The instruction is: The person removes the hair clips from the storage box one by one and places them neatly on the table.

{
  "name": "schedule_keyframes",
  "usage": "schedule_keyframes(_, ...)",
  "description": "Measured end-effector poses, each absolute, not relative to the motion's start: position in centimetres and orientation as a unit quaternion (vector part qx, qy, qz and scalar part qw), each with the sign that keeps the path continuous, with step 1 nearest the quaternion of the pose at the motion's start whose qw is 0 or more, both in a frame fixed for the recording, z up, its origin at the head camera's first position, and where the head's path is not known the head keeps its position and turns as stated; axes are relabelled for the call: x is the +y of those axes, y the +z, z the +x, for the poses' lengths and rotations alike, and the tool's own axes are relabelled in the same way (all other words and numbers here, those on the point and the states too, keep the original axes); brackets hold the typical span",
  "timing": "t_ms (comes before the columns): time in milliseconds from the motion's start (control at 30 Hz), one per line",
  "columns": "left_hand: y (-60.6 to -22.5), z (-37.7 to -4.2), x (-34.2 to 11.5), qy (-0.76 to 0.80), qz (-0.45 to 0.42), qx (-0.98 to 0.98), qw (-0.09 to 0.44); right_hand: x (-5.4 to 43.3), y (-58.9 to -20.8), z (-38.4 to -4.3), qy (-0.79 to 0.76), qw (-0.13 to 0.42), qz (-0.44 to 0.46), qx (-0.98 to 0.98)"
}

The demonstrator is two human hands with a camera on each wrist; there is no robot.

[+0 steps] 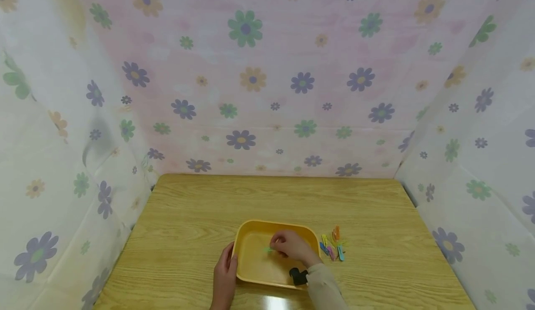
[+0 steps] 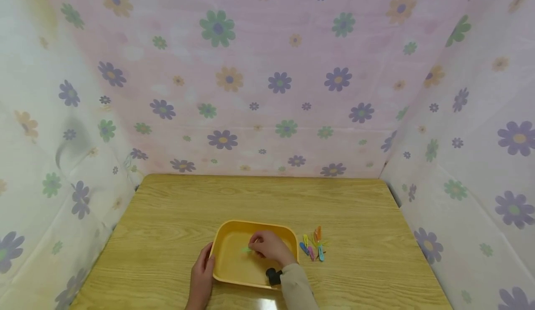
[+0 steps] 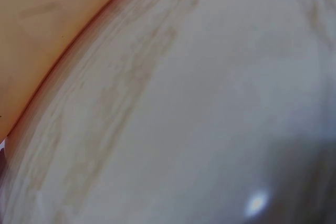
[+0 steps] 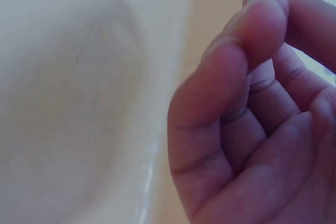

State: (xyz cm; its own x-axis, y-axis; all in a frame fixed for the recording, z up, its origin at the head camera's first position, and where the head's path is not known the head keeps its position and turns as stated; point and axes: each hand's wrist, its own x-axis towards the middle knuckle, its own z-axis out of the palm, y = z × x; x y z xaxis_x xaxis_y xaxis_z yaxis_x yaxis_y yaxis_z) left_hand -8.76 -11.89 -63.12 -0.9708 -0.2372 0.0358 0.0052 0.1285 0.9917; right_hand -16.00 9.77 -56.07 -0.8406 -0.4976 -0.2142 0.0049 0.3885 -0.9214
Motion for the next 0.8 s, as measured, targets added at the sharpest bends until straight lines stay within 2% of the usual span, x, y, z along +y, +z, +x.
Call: schedule_keyframes(800, -62.9, -8.7, -12.0, -0.659, 0.076, -0.743, 0.087, 11.7, -54.9, -13.5, -0.618, 0.230, -0.087, 0.747)
